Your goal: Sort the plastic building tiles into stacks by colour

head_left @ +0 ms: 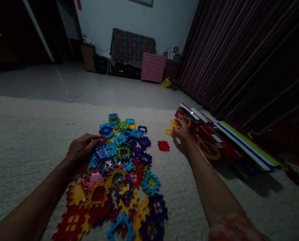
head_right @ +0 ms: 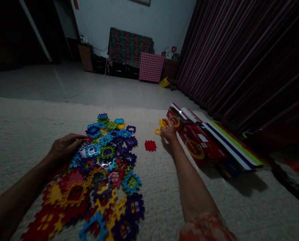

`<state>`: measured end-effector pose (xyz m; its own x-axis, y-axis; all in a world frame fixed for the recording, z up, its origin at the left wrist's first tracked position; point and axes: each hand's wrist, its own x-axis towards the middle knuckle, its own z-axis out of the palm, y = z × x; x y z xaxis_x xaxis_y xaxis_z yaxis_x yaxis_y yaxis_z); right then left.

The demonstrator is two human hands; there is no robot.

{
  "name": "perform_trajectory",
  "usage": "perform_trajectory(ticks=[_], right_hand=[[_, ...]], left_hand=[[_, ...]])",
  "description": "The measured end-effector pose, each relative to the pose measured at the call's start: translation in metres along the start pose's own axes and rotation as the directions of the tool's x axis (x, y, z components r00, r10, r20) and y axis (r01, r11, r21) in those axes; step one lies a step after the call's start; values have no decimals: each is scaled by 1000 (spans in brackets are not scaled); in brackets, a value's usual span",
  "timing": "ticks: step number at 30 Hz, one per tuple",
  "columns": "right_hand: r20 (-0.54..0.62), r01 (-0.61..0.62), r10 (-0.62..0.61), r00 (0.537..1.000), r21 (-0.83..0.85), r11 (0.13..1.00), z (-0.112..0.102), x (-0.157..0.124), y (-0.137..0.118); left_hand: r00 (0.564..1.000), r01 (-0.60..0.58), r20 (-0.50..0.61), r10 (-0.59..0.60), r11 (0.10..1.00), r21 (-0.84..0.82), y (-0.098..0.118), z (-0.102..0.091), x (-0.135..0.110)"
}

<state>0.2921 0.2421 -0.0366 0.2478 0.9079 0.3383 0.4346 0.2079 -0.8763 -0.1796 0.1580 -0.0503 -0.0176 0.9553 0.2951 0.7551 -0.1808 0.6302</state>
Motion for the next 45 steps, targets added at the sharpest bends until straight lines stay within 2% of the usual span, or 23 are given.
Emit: perform_trajectory(ticks=[3,6,9,12,16,22,27,34,37,45], right_hand=[[29,87,-84,996,-169,982,-5,0,26],[110,172,-148,983,-259,950,-4,-5,35],[188,220,-167,968,-311,925,-4,-8,33],[217,235,-163,962,-363,902,-5,-10,27],[210,229,-148,966,-440,868,1,-15,19],[169,213,-138,976,-599,772,21,-15,10],[136,158,-94,986,-604,781,17,-11,11],[83,202,-186,979,-527,826,10,-6,21],[97,228,-208,973,-528,818,11,-4,22],[55,182,-182,982,-552,814,18,-4,21]], left_hand=[[1000,6,6,-7,1000,18,2,-1,0],[1000,15,11,-16,999,32,4,-2,0],[1000,7,13,-7,999,32,2,-2,1],[1000,-8,10,8,1000,28,-3,-1,1],[1000,-16,8,16,1000,10,-4,0,1],[1000,7,5,-7,1000,9,2,-1,-1],[1000,2,6,-2,1000,1,7,-3,-1],[1000,-7,3,7,1000,8,4,-1,0],[1000,-2,-4,2,1000,6,3,0,0],[1000,-2,-6,2,1000,1,3,-1,-1]])
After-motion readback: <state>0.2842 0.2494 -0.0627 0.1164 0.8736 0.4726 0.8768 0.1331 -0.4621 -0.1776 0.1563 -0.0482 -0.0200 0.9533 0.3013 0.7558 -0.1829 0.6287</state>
